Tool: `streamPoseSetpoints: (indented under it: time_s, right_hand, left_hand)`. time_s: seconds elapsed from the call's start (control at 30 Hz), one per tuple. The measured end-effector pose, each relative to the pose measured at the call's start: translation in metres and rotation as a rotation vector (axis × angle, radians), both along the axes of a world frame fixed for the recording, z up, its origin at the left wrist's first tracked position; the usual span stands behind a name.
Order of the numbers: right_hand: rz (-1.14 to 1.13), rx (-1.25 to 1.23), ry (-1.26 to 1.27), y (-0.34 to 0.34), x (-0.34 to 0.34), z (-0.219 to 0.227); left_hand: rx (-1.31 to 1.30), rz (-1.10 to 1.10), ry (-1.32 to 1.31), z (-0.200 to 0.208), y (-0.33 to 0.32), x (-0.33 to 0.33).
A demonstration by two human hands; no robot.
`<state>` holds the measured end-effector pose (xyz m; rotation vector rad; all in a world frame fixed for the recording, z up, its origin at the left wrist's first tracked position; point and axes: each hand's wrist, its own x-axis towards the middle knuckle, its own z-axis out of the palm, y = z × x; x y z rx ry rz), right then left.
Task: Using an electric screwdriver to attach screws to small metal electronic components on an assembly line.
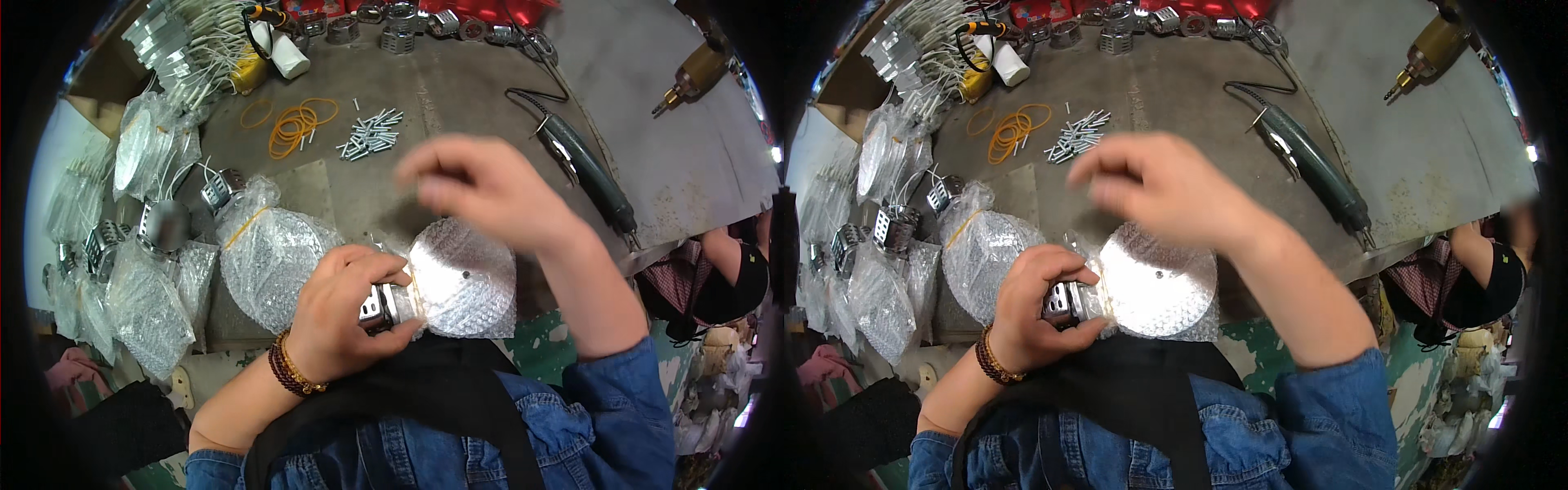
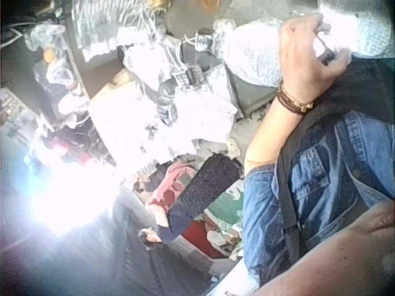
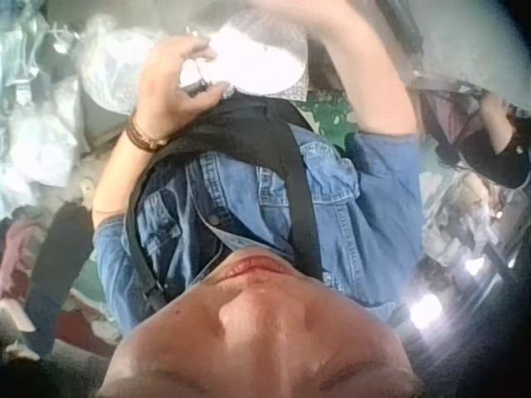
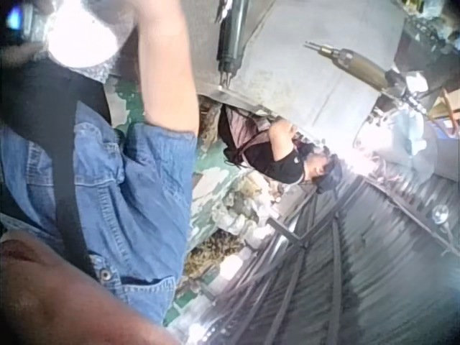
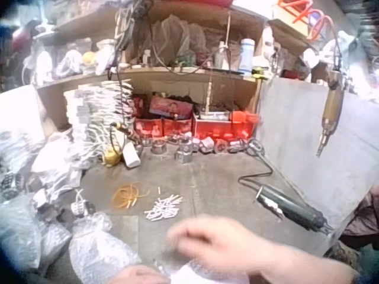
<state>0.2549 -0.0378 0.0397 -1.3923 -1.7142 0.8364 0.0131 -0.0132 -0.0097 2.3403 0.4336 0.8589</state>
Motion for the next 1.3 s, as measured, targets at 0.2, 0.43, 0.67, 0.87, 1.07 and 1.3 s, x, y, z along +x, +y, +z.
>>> streamPoseSetpoints:
  time_s: [0.2, 0.43, 0.67, 0.87, 1.07, 1.3]
  right_hand:
    - [-0.011, 0.398, -0.363, -0.078, -0.035, -0.023]
    - [-0.109, 0.31, -0.288, -0.083, -0.051, -0.033]
    - [-0.224, 0.326, -0.26, -0.083, -0.059, -0.04]
    - [-0.215, 0.278, -0.071, -0.086, -0.057, -0.042]
    - [-0.145, 0.207, -0.084, -0.085, -0.052, -0.034]
    - [-0.092, 0.34, -0.221, -0.099, -0.032, -0.024]
  left_hand:
    - [-0.008, -0.052, -0.028, 0.004, -0.001, 0.01]
    - [0.002, -0.035, -0.028, 0.002, -0.002, 0.008]
    - [-0.009, -0.047, -0.001, 0.004, -0.001, 0.008]
    - [-0.056, -0.061, 0.059, 0.008, 0.0, 0.008]
    - [-0.002, -0.053, 0.05, 0.006, -0.003, 0.008]
    - [0.123, -0.078, 0.038, 0.002, -0.002, 0.013]
